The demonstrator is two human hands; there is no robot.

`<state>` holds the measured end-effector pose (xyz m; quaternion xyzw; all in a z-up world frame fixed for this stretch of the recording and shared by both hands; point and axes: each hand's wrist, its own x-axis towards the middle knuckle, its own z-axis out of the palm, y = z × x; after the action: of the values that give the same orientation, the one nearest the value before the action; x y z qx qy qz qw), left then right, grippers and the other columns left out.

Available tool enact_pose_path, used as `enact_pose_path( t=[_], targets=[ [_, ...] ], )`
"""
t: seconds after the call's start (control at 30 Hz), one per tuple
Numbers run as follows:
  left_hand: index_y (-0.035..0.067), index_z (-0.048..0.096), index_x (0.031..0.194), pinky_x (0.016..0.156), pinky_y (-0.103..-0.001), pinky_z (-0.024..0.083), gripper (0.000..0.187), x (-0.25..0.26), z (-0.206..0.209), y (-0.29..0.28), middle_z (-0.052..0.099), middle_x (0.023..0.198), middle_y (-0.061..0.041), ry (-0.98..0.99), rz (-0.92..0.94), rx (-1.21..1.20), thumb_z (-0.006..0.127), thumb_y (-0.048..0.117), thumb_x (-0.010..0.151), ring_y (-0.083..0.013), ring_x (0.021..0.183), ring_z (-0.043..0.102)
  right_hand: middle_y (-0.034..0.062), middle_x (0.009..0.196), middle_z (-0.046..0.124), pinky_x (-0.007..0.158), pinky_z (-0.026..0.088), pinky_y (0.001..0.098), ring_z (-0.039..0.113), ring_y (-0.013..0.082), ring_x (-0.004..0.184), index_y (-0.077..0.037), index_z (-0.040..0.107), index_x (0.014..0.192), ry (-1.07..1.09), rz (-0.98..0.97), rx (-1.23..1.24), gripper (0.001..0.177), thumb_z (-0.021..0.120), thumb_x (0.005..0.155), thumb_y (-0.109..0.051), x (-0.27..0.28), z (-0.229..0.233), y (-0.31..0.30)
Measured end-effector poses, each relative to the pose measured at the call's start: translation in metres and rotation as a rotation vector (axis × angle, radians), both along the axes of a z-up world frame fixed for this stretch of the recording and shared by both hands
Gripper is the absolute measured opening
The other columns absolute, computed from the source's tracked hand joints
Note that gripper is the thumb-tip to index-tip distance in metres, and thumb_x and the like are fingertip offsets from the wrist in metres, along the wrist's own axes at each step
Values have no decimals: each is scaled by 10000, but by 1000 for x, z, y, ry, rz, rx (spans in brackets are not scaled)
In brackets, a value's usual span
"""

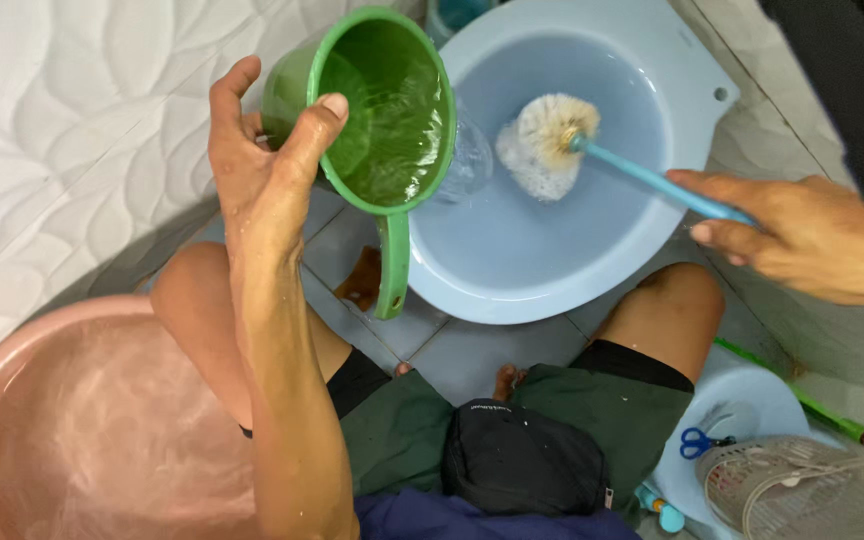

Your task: The person scrubs the inside of a light blue plastic basin using a purple brush and a sponge. They then rinse the basin by scooping water from a pink basin with a green cup and pouring it into the blue basin.

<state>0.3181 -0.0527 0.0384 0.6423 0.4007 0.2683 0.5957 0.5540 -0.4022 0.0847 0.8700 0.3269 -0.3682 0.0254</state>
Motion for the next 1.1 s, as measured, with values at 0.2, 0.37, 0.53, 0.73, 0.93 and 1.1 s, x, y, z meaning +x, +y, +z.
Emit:
enact_pose_path(
  t=[0.2, 0.37, 0.53, 0.73, 0.93, 1.1],
  targets=[
    [21, 435, 1529, 777, -322, 516, 880, 7, 1, -9, 655, 971, -72, -68, -57, 4, 839, 377, 833, -168, 889, 631, 97, 573, 629, 470, 520, 356, 594, 192, 439, -288, 239, 1675, 61, 43, -636, 597, 385, 1098, -329, -54, 29, 51],
    [78, 441, 1507, 725, -392, 583, 882, 12, 2, -10, 610, 1043, -144, 5, -17, -75, 743, 516, 804, -218, 947, 645, 91, 627, 694, 524, 560, 391, 667, 227, 515, -206, 240, 1626, 47, 238, -585, 643, 469, 1028, -262, -73, 14, 68],
    [28, 446, 1426, 776, -560, 668, 868, 27, -11, -6, 543, 1339, -196, -285, -82, -372, 656, 590, 798, -362, 1138, 700, 249, 807, 721, 671, 592, 487, 730, 407, 776, 84, 296, 1535, -117, 333, -267, 694, 562, 909, -58, -67, -48, 103],
    [41, 417, 1422, 753, -562, 644, 855, 22, -22, 6, 520, 1355, -210, -227, -90, -386, 645, 573, 793, -394, 1129, 687, 208, 860, 730, 701, 615, 422, 770, 314, 803, 9, 214, 1619, -2, 310, -564, 765, 559, 944, -94, -80, 6, 65],
    [38, 421, 1387, 748, -571, 641, 809, 20, -27, -9, 514, 1356, -204, -184, -83, -427, 636, 551, 799, -395, 1138, 688, 210, 790, 696, 663, 573, 481, 722, 386, 788, 111, 330, 1476, -97, 429, -232, 577, 506, 964, -90, -76, -35, 82],
    [38, 432, 1390, 768, -577, 650, 786, 26, -26, -16, 492, 1375, -217, -200, -118, -434, 616, 545, 817, -405, 1154, 679, 231, 797, 711, 609, 612, 460, 743, 388, 738, 130, 255, 1520, -23, 224, -283, 621, 452, 961, -54, -59, -75, 102]
  ],
)
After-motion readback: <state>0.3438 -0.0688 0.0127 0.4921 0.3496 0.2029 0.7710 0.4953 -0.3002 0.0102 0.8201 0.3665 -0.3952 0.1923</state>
